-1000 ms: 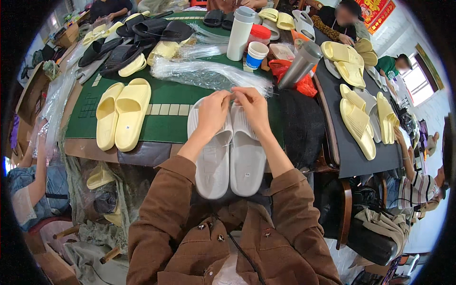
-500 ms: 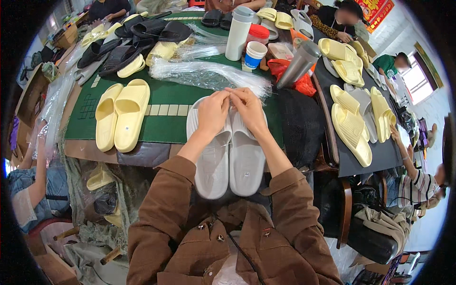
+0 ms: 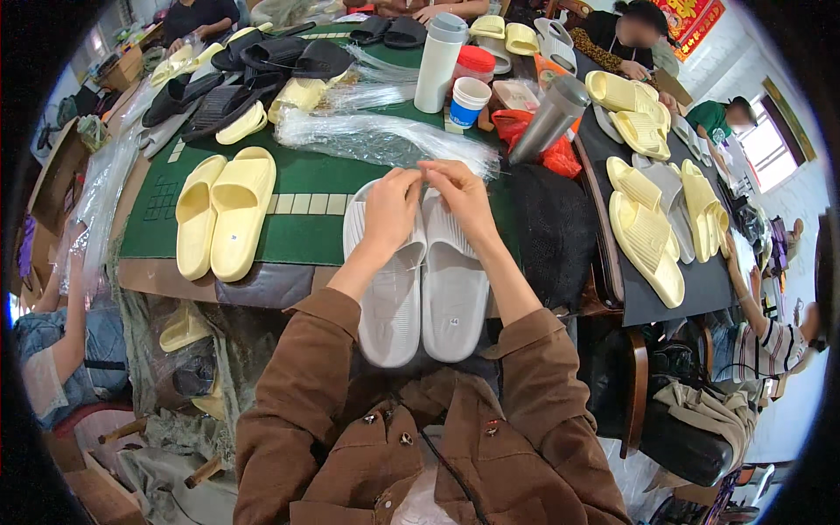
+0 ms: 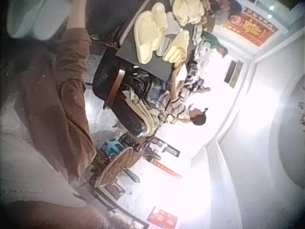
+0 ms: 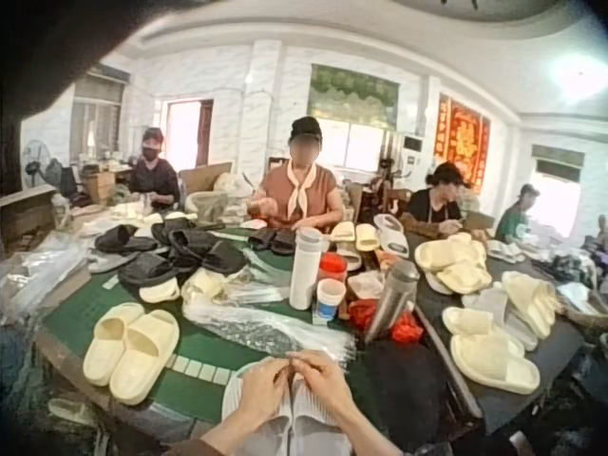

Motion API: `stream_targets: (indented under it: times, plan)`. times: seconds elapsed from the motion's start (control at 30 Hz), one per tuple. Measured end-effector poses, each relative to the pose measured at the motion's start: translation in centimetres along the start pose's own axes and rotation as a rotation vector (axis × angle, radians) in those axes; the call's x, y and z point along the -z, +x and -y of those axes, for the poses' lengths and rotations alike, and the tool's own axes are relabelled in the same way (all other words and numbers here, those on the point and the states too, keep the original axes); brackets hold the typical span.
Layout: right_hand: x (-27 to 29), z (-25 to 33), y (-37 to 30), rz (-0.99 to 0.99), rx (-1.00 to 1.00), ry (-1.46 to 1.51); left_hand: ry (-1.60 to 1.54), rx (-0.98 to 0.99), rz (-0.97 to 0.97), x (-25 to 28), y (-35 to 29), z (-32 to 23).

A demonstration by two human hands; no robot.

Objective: The person assembles pairs of plastic slippers by hand, alternating between yellow and white models. They pick up a pair, thread a white elastic band through the designated holes on the top of each slipper, and secure the band to form the strap. The person repeats this process for multiple pairs, placing the finished slippers on the table.

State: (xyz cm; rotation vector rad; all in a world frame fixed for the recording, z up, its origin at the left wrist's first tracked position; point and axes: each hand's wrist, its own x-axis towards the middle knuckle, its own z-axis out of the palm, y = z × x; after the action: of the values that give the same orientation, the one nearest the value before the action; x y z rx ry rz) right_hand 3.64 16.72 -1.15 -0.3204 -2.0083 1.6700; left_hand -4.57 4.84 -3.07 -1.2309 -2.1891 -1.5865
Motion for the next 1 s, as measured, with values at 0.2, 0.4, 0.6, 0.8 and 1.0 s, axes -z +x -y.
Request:
stream_targets:
  times: [0.2, 0.4, 0.6, 0.8, 1.0]
  plan:
    - [0.1, -0.1, -0.1, -0.012, 0.139, -0.135, -0.028, 0.043, 0.029, 0.1, 0.2, -1.1]
    - [0.4, 1.6, -0.2, -0.198, 0.253, -0.088, 0.094, -0.070, -0.086, -0.2, 0.0, -0.3]
    - [7.2, 6.3, -2.2, -0.416, 0.169, 0.401, 0.061, 0.097, 0.074, -0.3, 0.2, -0.2]
    - [20.4, 10.5, -8.0, -0.826, 0.219, -0.369, 0.024, 0.106, 0.112, -0.5, -0.1, 0.7]
    - [33.8, 8.2, -14.2, -0.946, 0.063, -0.827, 0.041, 0.119, 0.146, -0.3, 0.1, -0.2]
